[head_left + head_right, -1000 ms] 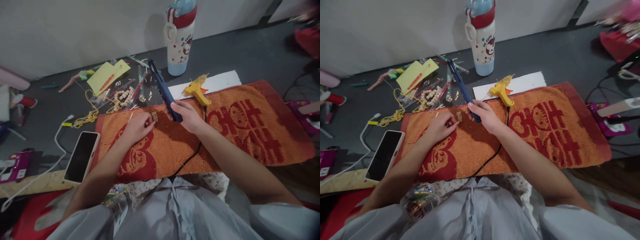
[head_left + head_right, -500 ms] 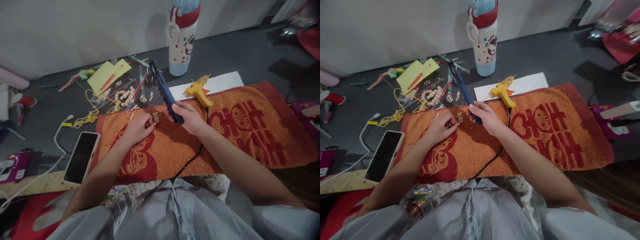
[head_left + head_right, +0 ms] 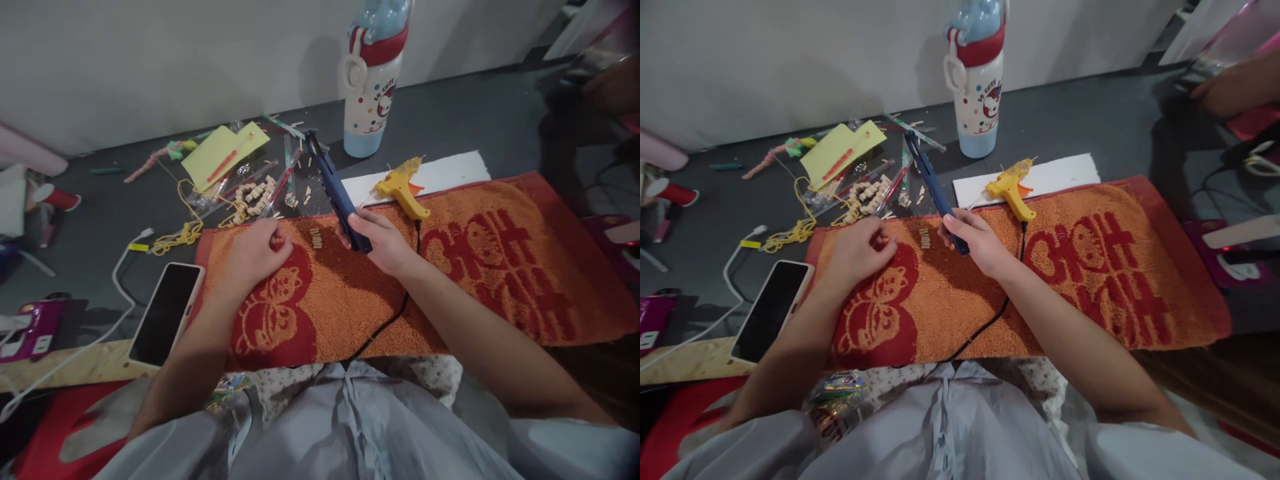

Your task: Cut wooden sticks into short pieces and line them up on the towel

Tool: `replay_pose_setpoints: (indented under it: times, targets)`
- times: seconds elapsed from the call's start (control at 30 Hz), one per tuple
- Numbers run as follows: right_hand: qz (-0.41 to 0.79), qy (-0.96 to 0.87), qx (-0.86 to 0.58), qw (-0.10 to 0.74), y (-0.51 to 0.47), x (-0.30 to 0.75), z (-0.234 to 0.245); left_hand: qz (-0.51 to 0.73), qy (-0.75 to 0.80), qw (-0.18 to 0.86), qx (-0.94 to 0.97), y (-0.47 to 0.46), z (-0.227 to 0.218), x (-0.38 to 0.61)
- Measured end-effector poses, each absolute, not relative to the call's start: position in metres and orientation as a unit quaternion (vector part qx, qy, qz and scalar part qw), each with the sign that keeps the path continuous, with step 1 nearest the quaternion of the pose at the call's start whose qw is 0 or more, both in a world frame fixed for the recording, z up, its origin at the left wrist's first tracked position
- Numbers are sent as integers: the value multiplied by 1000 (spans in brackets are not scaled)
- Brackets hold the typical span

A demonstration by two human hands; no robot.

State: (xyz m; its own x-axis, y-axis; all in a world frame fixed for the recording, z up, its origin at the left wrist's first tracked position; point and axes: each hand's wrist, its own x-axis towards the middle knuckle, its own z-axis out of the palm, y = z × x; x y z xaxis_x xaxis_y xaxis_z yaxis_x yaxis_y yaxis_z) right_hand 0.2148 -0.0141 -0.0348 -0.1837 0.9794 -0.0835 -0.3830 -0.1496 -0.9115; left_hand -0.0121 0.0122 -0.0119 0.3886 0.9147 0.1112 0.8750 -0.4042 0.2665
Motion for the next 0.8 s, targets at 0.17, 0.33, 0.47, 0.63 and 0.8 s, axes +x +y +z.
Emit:
replay_pose_setpoints:
  times: [0.17,0.33,0.47,0.63,0.8]
  targets:
    - [661,-397,-378,513,-14,215,-37,42,573,-10,819,17,-1,-26]
    - [654,-398,-388,512,-14,215,-37,15,571,-49,820,20,-7,-33]
    - [652,-403,-389,511,-14,215,-36,-19,568,-24,822,22,-12,-35]
    - [654,-406,-382,512,-15,214,-36,-8,536,-4,844,22,-13,-27]
    - [656,-405,-382,510,-15,214,-36,57,466,28,883,21,-25,-9]
